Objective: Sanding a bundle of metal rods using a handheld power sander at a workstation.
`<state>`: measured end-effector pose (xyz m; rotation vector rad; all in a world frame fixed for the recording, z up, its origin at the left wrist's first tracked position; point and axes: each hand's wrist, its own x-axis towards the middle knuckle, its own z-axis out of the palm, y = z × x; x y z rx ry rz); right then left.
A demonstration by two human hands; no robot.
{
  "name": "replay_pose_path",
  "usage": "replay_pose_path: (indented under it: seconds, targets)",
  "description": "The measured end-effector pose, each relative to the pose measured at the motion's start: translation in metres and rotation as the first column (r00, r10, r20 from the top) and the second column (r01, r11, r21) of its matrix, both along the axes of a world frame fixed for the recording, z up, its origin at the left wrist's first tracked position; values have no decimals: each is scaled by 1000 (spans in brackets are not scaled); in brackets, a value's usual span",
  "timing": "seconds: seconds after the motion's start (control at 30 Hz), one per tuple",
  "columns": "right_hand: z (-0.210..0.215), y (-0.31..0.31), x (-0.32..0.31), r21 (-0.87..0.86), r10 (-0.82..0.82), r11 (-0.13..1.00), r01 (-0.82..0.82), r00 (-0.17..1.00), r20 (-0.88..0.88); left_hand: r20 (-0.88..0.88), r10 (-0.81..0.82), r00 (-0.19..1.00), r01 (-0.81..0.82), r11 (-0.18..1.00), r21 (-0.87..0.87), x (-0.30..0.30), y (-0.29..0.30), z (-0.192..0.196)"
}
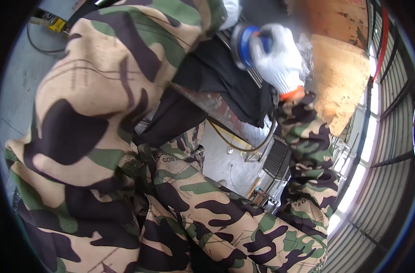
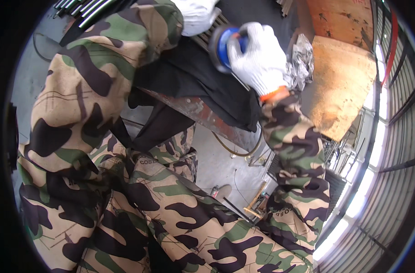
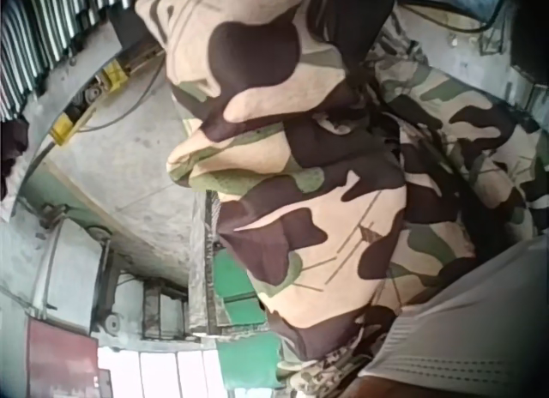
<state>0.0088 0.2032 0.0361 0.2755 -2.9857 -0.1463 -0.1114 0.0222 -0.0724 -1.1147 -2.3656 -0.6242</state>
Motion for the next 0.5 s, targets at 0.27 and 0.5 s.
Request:
replay_pose_path:
  seconds: [0.27,0.5]
  targets:
    - [2,14,13,17,-14,1000,15,1000,-13,-107,60,992,-45,989,143,2,9,-11]
    - [4,42,0,125,-175,976,176,984,-20,-80,47,996,-38,994,104,2,-1,2]
